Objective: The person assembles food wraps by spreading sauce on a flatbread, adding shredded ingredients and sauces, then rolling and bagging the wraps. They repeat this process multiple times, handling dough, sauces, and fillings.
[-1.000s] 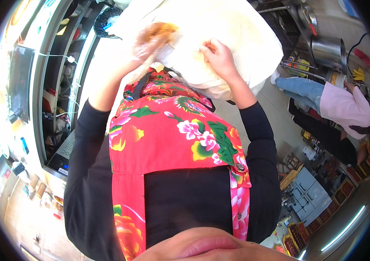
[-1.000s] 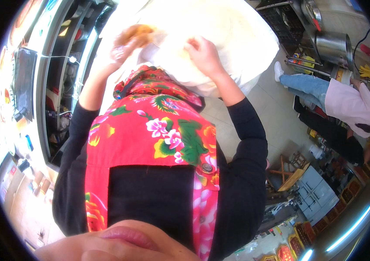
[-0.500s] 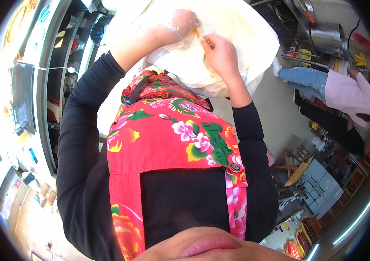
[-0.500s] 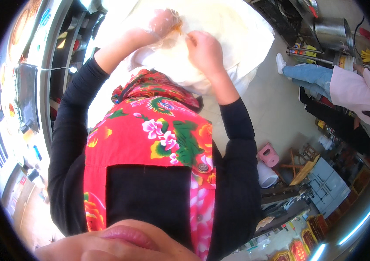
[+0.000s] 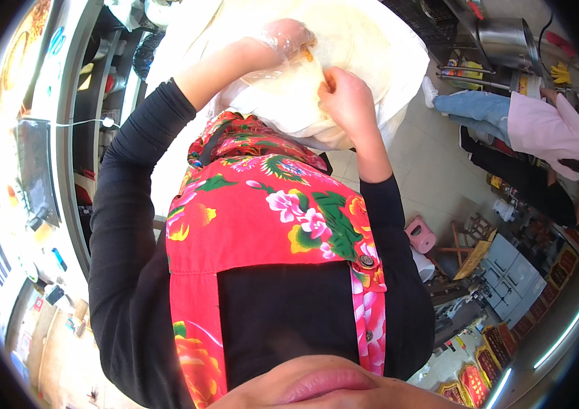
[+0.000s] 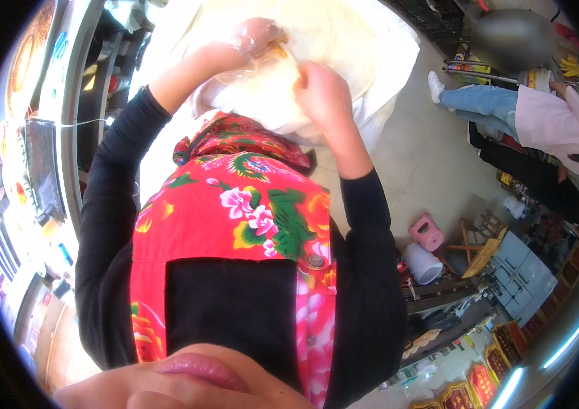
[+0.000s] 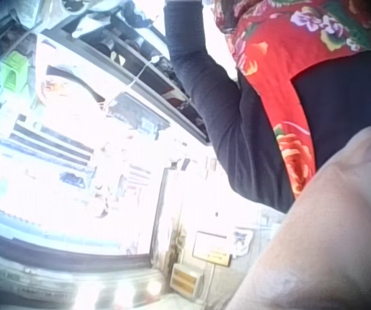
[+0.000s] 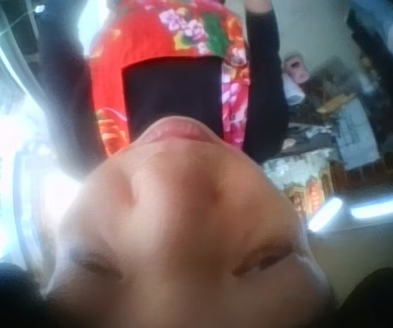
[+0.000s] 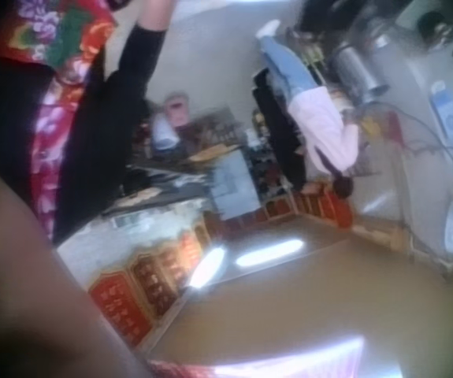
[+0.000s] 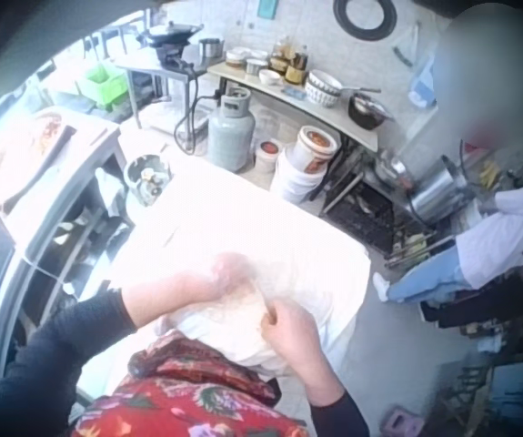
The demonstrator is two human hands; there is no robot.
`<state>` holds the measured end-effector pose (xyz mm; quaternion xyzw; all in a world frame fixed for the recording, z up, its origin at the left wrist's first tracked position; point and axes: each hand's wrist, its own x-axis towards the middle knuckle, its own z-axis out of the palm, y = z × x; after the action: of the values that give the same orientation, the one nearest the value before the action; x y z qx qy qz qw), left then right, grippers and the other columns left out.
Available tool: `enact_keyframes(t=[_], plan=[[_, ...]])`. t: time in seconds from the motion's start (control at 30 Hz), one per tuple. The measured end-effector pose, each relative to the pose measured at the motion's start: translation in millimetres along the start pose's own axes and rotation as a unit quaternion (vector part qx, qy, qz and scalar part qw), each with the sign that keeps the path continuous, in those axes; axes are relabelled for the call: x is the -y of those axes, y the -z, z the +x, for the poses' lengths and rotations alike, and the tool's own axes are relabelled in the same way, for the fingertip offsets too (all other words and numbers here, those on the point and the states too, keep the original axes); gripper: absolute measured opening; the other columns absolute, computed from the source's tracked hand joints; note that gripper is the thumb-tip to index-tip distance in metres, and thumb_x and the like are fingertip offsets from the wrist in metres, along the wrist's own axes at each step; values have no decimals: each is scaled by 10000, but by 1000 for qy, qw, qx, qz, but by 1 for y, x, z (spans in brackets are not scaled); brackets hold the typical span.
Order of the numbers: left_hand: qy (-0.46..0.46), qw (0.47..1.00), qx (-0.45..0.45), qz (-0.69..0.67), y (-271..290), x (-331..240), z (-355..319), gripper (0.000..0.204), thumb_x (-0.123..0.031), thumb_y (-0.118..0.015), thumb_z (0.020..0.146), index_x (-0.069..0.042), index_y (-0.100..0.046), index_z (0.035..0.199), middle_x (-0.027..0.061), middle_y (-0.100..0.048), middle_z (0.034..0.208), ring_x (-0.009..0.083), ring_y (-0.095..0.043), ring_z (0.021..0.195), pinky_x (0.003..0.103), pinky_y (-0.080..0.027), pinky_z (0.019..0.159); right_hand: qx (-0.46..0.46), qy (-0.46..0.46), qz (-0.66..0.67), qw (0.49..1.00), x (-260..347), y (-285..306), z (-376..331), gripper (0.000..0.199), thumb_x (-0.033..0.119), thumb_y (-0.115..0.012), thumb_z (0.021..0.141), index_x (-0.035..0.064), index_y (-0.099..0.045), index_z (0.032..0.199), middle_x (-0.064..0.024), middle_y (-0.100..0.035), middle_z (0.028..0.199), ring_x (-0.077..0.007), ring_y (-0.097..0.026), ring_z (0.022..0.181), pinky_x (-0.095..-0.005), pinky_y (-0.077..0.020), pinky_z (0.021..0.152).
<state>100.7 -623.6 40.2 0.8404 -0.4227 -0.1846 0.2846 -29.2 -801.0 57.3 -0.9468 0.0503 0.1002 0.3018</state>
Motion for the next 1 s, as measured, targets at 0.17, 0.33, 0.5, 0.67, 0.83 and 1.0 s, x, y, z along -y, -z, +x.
enact_keyframes(t=[0.17,0.33,0.5,0.67,0.83,1.0], plan=[[17,999,37,-34,7,-8,8,268,-131,-619,880,-26,-683,1119,189,-682,1070,345,-637,1021,389,-484,913,15,-41,9,999,-16,14,9,200,191,-680,863,12,-669,952,-146,-679,772,-267,-656,682,-358,-514,668],[95,987,45,-123,7,2,10,286,-201,-595,933,-14,-675,1135,174,-701,1043,307,-653,972,369,-493,890,49,-58,213,974,-27,14,43,241,226,-679,871,-1,-674,950,-129,-686,762,-250,-664,701,-378,-518,679],[47,983,9,-176,-10,27,26,336,-236,-628,907,13,-644,1132,192,-677,1061,327,-643,1024,397,-493,890,20,-46,104,993,-30,6,10,262,229,-687,868,-8,-675,979,-130,-696,780,-241,-676,709,-359,-525,682],[-30,989,30,-138,-19,56,48,328,-203,-594,913,-4,-632,1171,183,-663,1098,310,-625,1037,397,-480,916,-29,-115,165,979,-41,3,10,244,200,-663,888,-7,-675,1017,-136,-706,801,-222,-688,726,-327,-528,693],[-43,991,49,-114,-19,73,62,337,-202,-591,918,-14,-625,1195,176,-654,1124,302,-617,1047,392,-479,919,5,-124,311,942,-52,2,28,208,165,-658,915,-28,-672,991,-74,-684,749,-127,-636,632,-257,-501,607],[-77,995,28,-51,8,55,54,348,-202,-588,923,-23,-618,1220,168,-644,1150,294,-609,1058,388,-478,921,13,-156,359,920,-53,1,21,196,160,-662,922,-26,-676,982,-40,-668,733,-93,-607,617,-241,-491,592]])
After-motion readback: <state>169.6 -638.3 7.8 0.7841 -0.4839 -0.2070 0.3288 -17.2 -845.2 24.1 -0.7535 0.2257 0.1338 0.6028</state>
